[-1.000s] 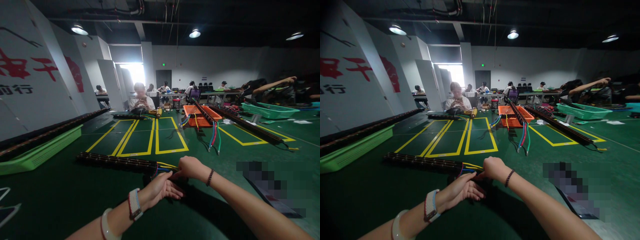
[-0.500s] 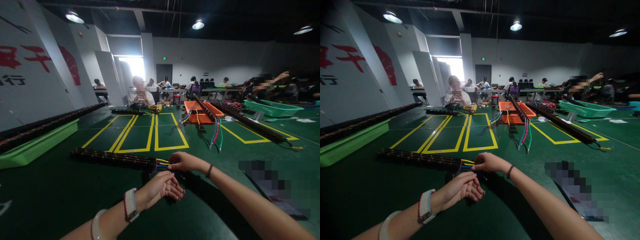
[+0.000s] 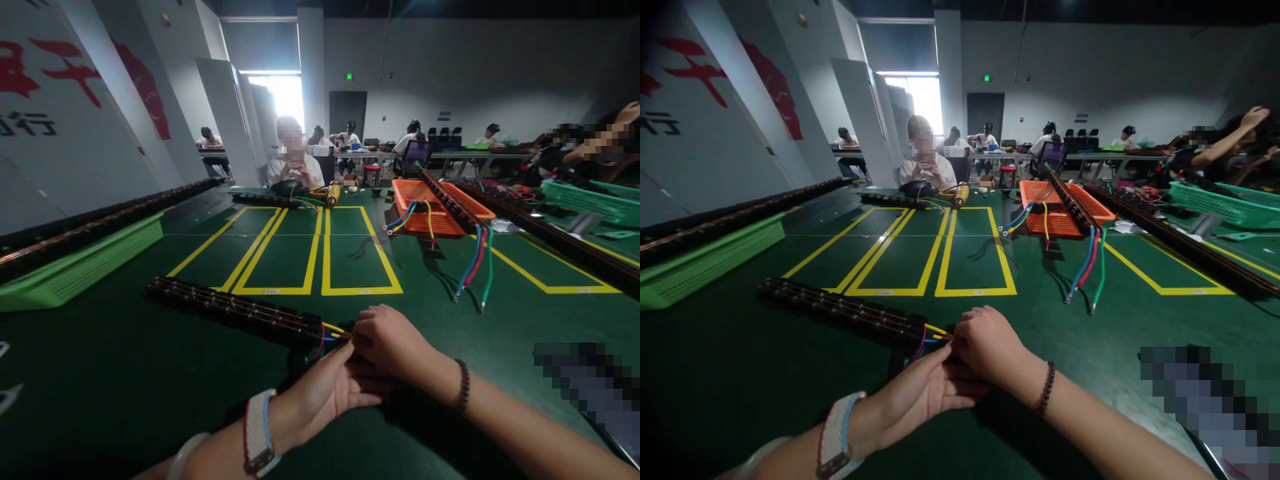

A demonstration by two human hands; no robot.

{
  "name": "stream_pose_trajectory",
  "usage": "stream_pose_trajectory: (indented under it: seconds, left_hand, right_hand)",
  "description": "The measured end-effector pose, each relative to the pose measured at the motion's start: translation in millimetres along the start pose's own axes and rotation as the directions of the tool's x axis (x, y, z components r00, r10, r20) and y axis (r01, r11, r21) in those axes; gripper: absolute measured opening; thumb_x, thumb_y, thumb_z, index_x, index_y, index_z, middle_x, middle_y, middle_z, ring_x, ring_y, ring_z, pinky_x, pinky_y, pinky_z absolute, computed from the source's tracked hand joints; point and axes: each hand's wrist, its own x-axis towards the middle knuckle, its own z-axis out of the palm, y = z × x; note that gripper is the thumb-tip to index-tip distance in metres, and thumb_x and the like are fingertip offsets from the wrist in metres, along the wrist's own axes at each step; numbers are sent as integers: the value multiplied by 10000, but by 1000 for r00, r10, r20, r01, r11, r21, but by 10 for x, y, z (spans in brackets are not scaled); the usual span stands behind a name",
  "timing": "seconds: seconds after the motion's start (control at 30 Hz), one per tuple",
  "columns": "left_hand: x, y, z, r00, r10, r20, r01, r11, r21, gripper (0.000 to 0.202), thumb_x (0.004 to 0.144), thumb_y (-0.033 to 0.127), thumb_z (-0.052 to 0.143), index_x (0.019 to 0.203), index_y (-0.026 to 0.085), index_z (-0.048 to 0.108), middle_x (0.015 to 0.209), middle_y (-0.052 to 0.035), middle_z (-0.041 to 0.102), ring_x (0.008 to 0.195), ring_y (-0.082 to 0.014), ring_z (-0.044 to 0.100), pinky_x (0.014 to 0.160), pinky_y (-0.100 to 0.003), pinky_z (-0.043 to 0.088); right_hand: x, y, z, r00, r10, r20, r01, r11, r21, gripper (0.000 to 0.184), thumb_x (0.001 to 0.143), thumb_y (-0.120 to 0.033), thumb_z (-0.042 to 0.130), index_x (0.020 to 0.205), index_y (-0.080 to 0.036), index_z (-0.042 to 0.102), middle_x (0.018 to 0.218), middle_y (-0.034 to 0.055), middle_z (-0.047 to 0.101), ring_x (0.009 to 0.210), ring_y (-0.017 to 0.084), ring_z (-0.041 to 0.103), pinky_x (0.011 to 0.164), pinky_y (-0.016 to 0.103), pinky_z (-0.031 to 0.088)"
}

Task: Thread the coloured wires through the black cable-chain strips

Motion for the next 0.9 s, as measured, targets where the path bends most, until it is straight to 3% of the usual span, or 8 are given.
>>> stream_pose_trajectory:
  seconds: [0.13, 0.27, 0.53, 0.7, 0.9]
  left_hand:
    - [28, -59, -32, 990, 129, -49, -135, 982, -134, 242, 884, 318, 462, 1027, 135, 531, 1063, -146, 610, 982, -224, 595, 919, -409, 413]
    - [43, -59, -40, 984, 123, -127, -158, 938, -310, 161, 881, 218, 423, 935, 129, 546, 987, -106, 617, 976, -173, 574, 938, -343, 409]
    - [65, -82, -13, 951, 191, -243, -267, 903, -336, 79, 855, 229, 522, 888, 158, 531, 901, -33, 602, 834, -116, 580, 812, -253, 444]
    - [57, -93, -21, 943, 222, -249, -285, 923, -258, 95, 850, 201, 536, 929, 155, 559, 927, -46, 616, 877, -134, 586, 836, -273, 441]
    - [36, -63, 0, 953, 225, -201, -273, 925, -263, 163, 892, 217, 460, 799, 124, 557, 846, -65, 626, 786, -129, 592, 864, -317, 449]
  right_hand:
    - [-36, -94, 44, 998, -55, -43, 50, 994, -92, 112, 783, -160, 613, 671, -164, 616, 680, 4, 560, 636, 131, 432, 628, 280, 286]
    - [-75, -126, 233, 982, -116, -147, 90, 980, -176, 29, 779, -155, 646, 794, -162, 622, 736, 13, 566, 666, 153, 444, 619, 298, 299]
    - [-184, -194, 475, 933, -244, -264, 158, 938, -310, 284, 764, -130, 639, 1043, -85, 606, 875, 71, 561, 796, 192, 473, 792, 337, 395]
    - [-196, -248, 305, 951, -231, -204, 165, 941, -296, 231, 794, -170, 588, 1015, -110, 623, 873, 82, 554, 811, 202, 461, 794, 347, 393]
    - [-210, -300, -114, 991, -8, -136, -9, 992, -127, 138, 879, -240, 529, 816, -179, 636, 750, 31, 560, 710, 157, 482, 663, 287, 357]
